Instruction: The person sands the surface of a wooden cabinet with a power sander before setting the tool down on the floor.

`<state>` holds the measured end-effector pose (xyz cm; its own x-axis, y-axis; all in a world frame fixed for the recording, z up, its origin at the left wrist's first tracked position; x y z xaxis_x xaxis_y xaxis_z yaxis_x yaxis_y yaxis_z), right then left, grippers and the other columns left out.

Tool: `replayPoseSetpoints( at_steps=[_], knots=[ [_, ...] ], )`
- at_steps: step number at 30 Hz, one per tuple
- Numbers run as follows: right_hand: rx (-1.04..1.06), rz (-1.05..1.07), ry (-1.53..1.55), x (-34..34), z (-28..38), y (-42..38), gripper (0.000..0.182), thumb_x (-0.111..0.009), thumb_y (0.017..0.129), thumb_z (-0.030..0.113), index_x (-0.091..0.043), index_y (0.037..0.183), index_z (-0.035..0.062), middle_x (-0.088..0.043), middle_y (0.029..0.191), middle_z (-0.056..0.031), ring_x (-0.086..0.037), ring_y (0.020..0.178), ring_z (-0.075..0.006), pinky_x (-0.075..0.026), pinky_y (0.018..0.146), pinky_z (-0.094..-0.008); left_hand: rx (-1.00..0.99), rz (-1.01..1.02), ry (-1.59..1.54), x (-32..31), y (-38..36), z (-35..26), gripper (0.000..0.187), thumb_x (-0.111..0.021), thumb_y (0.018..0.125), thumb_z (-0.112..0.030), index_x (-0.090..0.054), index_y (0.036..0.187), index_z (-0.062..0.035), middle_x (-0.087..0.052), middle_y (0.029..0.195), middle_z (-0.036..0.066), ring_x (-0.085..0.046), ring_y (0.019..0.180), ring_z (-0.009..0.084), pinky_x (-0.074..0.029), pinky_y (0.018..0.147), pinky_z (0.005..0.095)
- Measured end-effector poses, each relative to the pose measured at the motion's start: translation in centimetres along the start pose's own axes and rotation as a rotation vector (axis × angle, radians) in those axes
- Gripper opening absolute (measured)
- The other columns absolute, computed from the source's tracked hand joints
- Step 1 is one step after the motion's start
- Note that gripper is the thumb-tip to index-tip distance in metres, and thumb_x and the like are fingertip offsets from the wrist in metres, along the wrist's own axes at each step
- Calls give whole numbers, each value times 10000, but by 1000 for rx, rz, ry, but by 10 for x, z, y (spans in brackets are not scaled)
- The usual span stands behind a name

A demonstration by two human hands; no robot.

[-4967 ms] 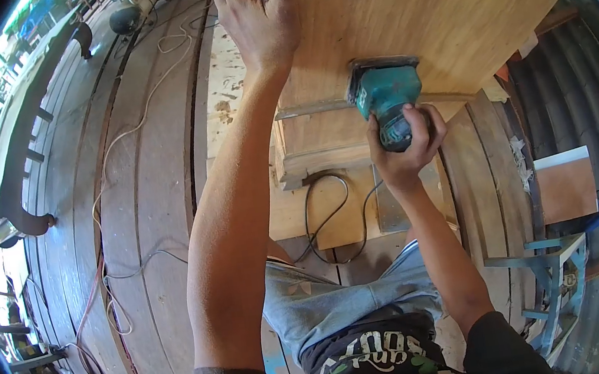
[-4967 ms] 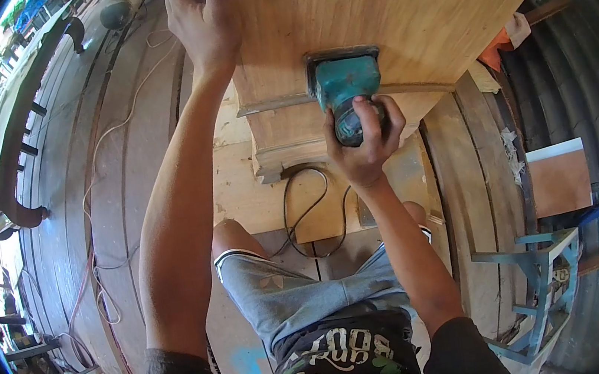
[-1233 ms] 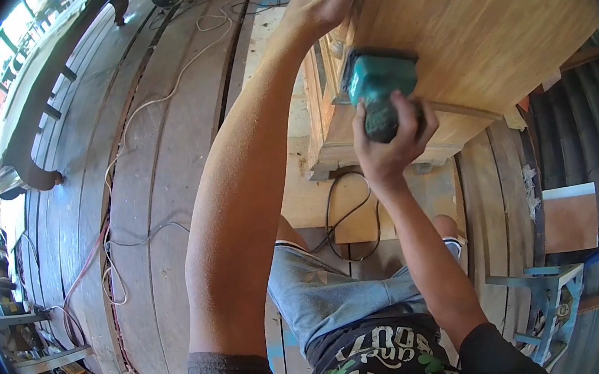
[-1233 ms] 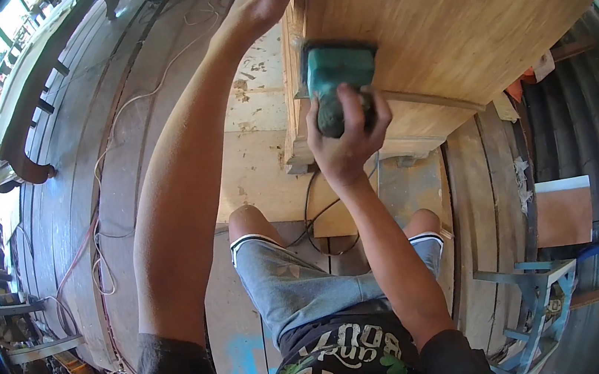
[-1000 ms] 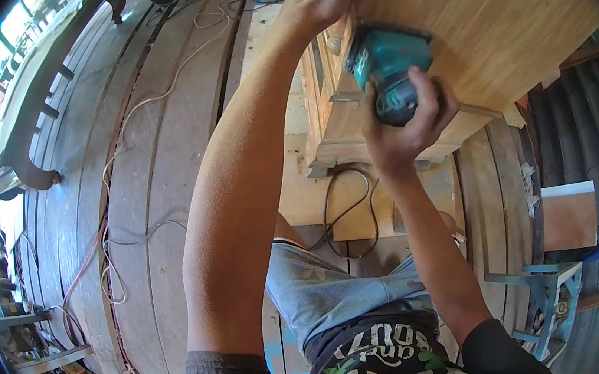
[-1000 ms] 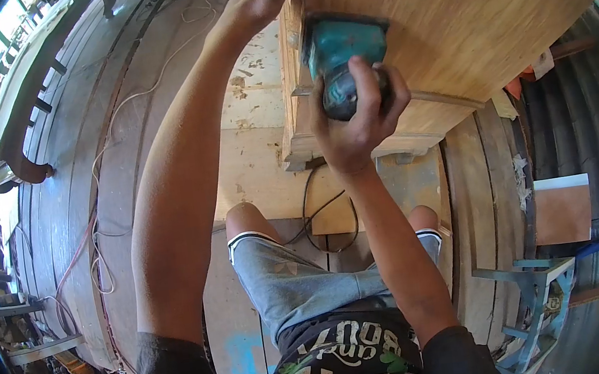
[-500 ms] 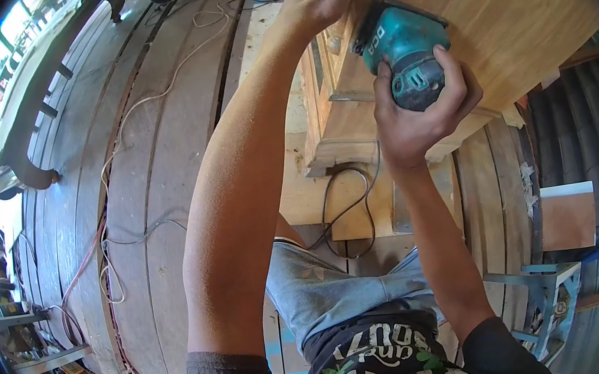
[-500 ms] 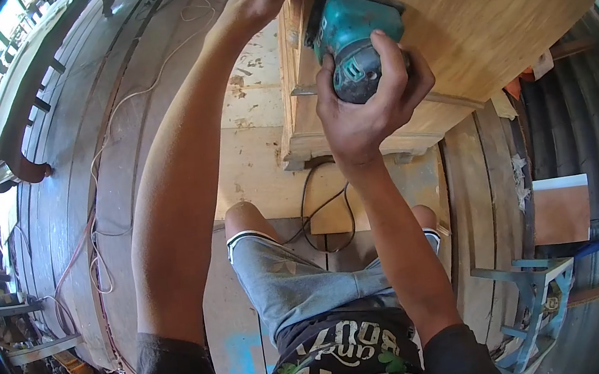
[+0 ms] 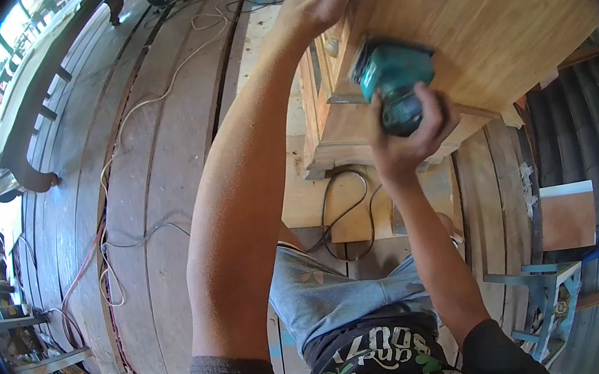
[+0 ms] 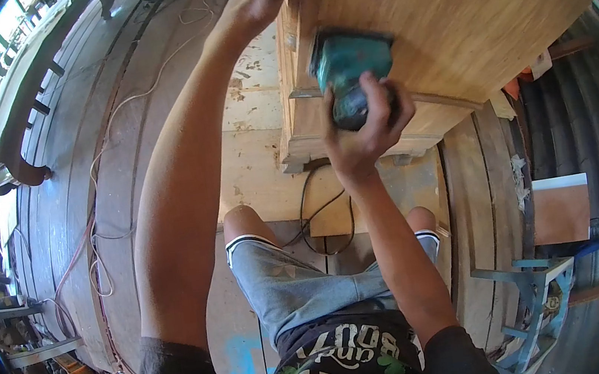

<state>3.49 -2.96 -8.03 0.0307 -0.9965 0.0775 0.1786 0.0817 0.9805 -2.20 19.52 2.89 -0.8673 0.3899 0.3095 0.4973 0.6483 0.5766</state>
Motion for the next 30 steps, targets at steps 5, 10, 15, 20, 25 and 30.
replayPoseSetpoints(
  at_steps=[5, 10, 15, 20, 25, 30],
  knots=[
    [-3, -46, -20, 8, -2, 30, 640, -893, 737, 67, -575, 1291, 24, -506, 1210, -197, -501, 1133, -362, -453, 931, -451, 45, -46, 47, -2, 4, 8, 864, -619, 884, -747, -583, 1044, 102, -588, 983, 229, -569, 937, 324, -464, 864, 437],
    [-11, 47, -12, -2, -14, -25, 681, -906, 758, 120, -534, 1327, 69, -500, 1236, -195, -498, 1146, -358, -443, 961, -476, 38, -34, 43, -1, 1, 5, 853, -619, 892, -734, -577, 1051, 103, -584, 991, 230, -565, 937, 322, -462, 866, 436],
    [0, 75, -44, -2, -19, -35, 676, -899, 753, 107, -536, 1324, 100, -475, 1265, -194, -518, 1147, -354, -493, 927, -458, 67, -22, 26, -3, 1, 5, 858, -601, 894, -747, -572, 1061, 95, -588, 1005, 231, -574, 953, 323, -463, 877, 437],
    [-11, 32, -52, 3, -22, -31, 659, -897, 750, 105, -551, 1311, 104, -462, 1281, -197, -532, 1150, -347, -536, 901, -438, 93, -20, 83, 0, -5, 0, 888, -557, 894, -783, -567, 1099, 81, -603, 1014, 231, -593, 974, 332, -464, 898, 441],
    [0, 45, -43, -1, -18, -38, 708, -914, 751, 119, -516, 1337, 94, -482, 1260, -189, -522, 1144, -354, -478, 924, -467, 149, -5, 86, -1, -2, 9, 906, -553, 891, -791, -561, 1138, 81, -607, 1020, 224, -595, 978, 334, -464, 902, 441],
    [-13, 42, -62, 0, -19, -31, 707, -916, 752, 132, -517, 1335, 94, -481, 1258, -190, -513, 1158, -354, -474, 929, -471, 103, -12, 83, -1, -5, 3, 899, -563, 885, -786, -556, 1146, 74, -605, 1016, 221, -593, 975, 342, -460, 916, 440]
  ],
)
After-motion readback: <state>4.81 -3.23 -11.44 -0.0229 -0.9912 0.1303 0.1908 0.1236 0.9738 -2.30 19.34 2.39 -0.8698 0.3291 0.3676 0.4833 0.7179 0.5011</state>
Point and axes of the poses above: each hand's wrist, its own y-axis towards the middle knuckle, its own x-axis out of the back of the hand, z = x × y, the point moved 9 cm from there along y, towards the middle knuckle
